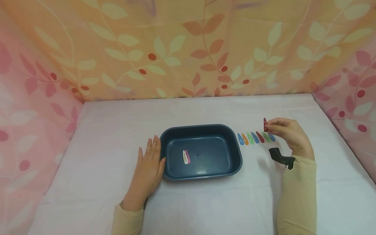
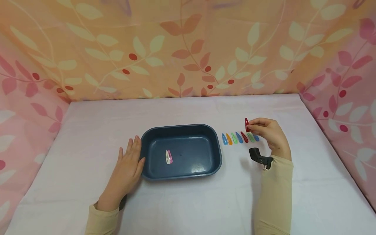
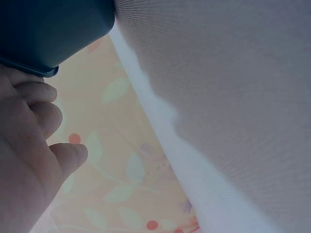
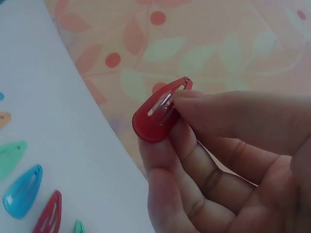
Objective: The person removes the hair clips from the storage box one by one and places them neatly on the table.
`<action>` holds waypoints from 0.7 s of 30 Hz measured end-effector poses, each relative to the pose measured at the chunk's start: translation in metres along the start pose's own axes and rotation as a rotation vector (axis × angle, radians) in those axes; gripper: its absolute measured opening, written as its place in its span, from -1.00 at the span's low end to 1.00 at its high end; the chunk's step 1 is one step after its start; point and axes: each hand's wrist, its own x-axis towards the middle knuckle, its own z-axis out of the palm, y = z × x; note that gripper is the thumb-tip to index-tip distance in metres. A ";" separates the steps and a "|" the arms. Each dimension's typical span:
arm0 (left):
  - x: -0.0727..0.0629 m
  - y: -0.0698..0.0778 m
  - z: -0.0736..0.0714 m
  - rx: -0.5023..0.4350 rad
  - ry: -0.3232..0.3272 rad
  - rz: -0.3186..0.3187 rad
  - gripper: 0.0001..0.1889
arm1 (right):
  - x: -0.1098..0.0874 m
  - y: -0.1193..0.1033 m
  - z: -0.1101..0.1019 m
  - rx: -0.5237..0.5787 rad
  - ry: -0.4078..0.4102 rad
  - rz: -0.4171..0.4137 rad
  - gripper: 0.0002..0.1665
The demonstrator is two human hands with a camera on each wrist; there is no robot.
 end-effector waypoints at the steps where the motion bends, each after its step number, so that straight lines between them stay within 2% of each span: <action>1: 0.000 0.000 0.000 0.002 0.001 0.001 -0.32 | 0.000 0.002 -0.002 0.024 0.004 0.002 -0.84; 9: 0.000 0.000 -0.001 0.006 0.000 0.004 -0.33 | -0.002 0.012 -0.015 0.114 0.061 0.039 -0.75; 15: 0.000 0.001 -0.003 0.008 -0.008 -0.001 -0.34 | -0.001 0.020 -0.018 0.175 0.074 0.109 -0.77; 21: 0.000 0.002 -0.003 0.011 -0.011 -0.004 -0.34 | 0.000 0.029 -0.023 0.106 0.083 0.167 -0.76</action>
